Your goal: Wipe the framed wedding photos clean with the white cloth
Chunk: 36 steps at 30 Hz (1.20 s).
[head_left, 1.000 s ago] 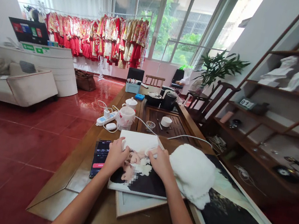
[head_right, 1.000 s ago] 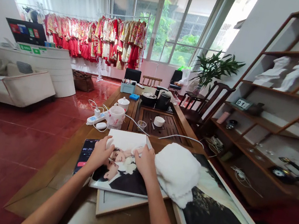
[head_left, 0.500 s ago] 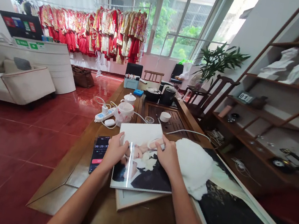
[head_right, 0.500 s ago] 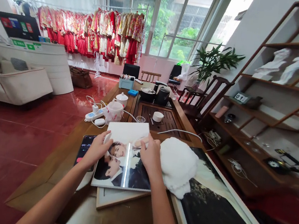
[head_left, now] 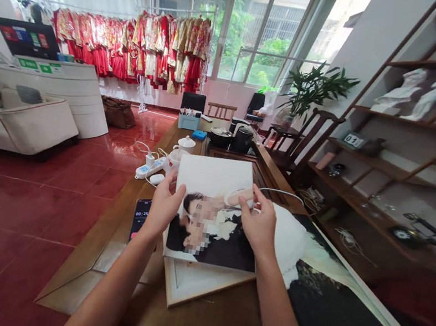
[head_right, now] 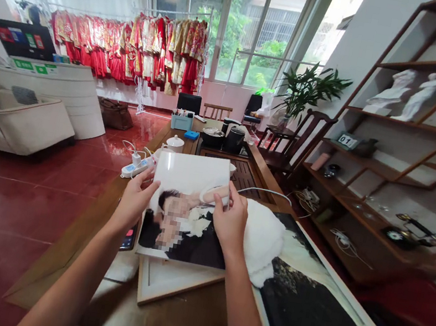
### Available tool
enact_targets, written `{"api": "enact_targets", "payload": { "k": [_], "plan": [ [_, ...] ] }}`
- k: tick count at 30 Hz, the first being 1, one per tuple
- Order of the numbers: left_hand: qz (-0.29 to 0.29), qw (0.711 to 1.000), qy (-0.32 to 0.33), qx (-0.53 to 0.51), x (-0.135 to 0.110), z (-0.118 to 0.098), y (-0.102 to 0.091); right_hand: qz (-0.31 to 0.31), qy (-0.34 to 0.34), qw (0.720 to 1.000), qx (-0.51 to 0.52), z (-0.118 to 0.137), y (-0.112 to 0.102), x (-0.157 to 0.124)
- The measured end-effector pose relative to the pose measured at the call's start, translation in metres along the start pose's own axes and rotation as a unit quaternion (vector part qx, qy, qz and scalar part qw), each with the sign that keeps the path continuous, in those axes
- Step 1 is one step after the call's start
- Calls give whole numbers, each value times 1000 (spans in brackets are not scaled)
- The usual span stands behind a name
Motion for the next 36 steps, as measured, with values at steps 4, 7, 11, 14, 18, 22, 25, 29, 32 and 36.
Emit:
{"api": "enact_targets", "payload": {
  "k": [4, 7, 11, 14, 18, 22, 25, 29, 32, 36],
  "plan": [
    [-28, 998, 43, -29, -2, -22, -5, -63, -7, 996, 66, 19, -11, 12],
    [-30, 995, 89, -33, -4, -35, -9, -95, -25, 986, 134, 31, -19, 22],
    [-60, 989, 131, -15, -11, -46, -19, -87, -72, 973, 199, 37, -28, 32],
    [-77, 984, 160, -19, -17, -48, -28, -66, -113, 967, 218, 32, -33, 31],
    [-73, 974, 216, 3, -23, -44, -42, -21, -154, 965, 212, 21, -37, 20],
    [-34, 953, 275, 123, -30, -33, -61, 47, -213, 961, 168, 11, -46, 6],
    [40, 913, 355, 198, -39, -19, -70, 101, -241, 949, 177, 2, -54, -5],
    [96, 864, 433, 240, -47, 10, -75, 173, -241, 939, 176, -12, -53, -25],
    [114, 833, 466, 276, -51, 31, -78, 216, -251, 933, 141, -22, -47, -43],
    [177, 781, 486, 350, -60, 48, -78, 249, -304, 913, 106, -29, -38, -58]
  ]
}}
Point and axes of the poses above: each hand's wrist, its own x-axis towards the middle knuckle, its own y-axis out of the palm, z = x × y, the point moved 3 cm from there along x, towards the middle knuckle, and after that the axes turned 15 degrees about -y, right-handed, at the moved point
